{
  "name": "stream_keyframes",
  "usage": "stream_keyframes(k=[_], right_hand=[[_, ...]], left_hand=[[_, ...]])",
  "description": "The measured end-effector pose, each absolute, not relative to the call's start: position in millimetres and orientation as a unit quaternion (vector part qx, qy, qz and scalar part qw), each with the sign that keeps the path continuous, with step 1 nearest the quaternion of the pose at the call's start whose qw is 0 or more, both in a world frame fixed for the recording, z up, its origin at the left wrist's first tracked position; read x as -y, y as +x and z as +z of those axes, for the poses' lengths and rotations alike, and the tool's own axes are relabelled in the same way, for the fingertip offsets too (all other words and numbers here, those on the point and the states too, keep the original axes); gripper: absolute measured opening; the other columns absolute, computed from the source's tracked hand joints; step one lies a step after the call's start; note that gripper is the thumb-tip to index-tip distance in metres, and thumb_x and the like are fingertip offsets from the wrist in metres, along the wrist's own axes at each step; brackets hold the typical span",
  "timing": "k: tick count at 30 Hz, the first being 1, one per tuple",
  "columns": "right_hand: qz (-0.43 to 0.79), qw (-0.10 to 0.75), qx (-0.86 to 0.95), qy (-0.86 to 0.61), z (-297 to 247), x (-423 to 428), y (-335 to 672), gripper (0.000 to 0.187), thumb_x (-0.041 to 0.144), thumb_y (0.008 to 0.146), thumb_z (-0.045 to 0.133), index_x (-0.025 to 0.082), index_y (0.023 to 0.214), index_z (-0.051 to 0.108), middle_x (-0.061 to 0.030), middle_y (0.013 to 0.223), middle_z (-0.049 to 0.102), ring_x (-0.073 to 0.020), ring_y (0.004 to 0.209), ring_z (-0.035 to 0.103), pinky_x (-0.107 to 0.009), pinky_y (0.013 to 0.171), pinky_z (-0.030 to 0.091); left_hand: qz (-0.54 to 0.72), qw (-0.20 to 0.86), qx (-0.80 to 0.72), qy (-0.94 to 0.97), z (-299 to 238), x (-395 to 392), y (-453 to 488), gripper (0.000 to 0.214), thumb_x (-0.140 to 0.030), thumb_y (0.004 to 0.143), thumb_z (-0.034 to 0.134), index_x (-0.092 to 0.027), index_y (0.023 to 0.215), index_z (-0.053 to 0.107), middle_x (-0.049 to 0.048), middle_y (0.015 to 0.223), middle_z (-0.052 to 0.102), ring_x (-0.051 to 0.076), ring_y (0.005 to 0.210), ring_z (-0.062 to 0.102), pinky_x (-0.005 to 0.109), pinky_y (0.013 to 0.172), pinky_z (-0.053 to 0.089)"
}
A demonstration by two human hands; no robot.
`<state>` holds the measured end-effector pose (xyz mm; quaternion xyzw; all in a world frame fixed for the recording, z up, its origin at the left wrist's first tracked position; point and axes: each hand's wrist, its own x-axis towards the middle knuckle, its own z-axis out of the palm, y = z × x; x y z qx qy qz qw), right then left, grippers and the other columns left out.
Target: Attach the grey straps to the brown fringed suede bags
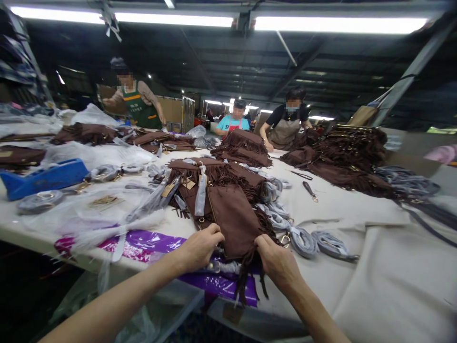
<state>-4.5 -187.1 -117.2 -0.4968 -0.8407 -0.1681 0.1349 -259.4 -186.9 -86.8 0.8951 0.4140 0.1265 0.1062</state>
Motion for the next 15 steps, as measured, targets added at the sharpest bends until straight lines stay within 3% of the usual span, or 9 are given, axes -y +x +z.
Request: stream_keyframes(k=[3,5,8,10,15], right_hand=[[-0.150,0.195,0.838,-0.486,-108.2,199.2,-3.6,0.027,0.005,0.092,0.037,0.019,0.102,0.059,-0.0092,0.113,0.066,-0.0190,0.084,0.069,-0.025,0.060,0.045],[-0.091,0.213,0.868,-0.439,-101.1,215.2,-15.3,0.028,0.009,0.094,0.040,0.021,0.113,0.056,-0.0077,0.119,0.064,-0.0190,0.094,0.067,-0.025,0.070,0.047],[-0.029,0.145,0.914,-0.377,-99.2,235.4,-40.1,0.024,0.015,0.090,0.055,0.024,0.112,0.055,-0.0020,0.104,0.068,-0.0182,0.083,0.068,-0.025,0.063,0.046],[-0.059,0.103,0.918,-0.379,-105.2,238.4,-51.9,0.024,0.015,0.086,0.063,0.023,0.107,0.055,0.0001,0.094,0.069,-0.0177,0.069,0.068,-0.027,0.051,0.040],[-0.173,0.092,0.914,-0.356,-112.2,223.3,-50.0,0.019,0.005,0.087,0.059,0.022,0.085,0.051,0.0017,0.078,0.065,-0.0170,0.055,0.063,-0.032,0.044,0.029]], left_hand=[[0.071,0.070,-0.447,0.889,-87.9,185.9,-254.9,0.015,-0.015,0.084,0.057,-0.018,0.098,0.057,0.0073,0.105,0.058,0.022,0.097,0.056,0.033,0.085,0.049],[0.045,0.037,-0.450,0.891,-93.0,185.1,-249.6,0.008,-0.022,0.084,0.061,-0.017,0.090,0.059,0.0087,0.101,0.060,0.026,0.097,0.056,0.038,0.085,0.050],[0.054,0.004,-0.445,0.894,-101.7,182.6,-240.6,0.006,-0.023,0.089,0.056,-0.017,0.089,0.059,0.0087,0.101,0.061,0.026,0.095,0.059,0.039,0.081,0.051],[0.060,-0.006,-0.442,0.895,-102.5,181.2,-234.7,0.008,-0.023,0.091,0.053,-0.017,0.094,0.057,0.0079,0.101,0.062,0.025,0.092,0.061,0.037,0.077,0.053],[0.041,-0.045,-0.418,0.906,-82.6,176.7,-220.6,0.010,-0.018,0.089,0.050,-0.018,0.096,0.056,0.0065,0.095,0.065,0.023,0.083,0.066,0.032,0.068,0.052]])
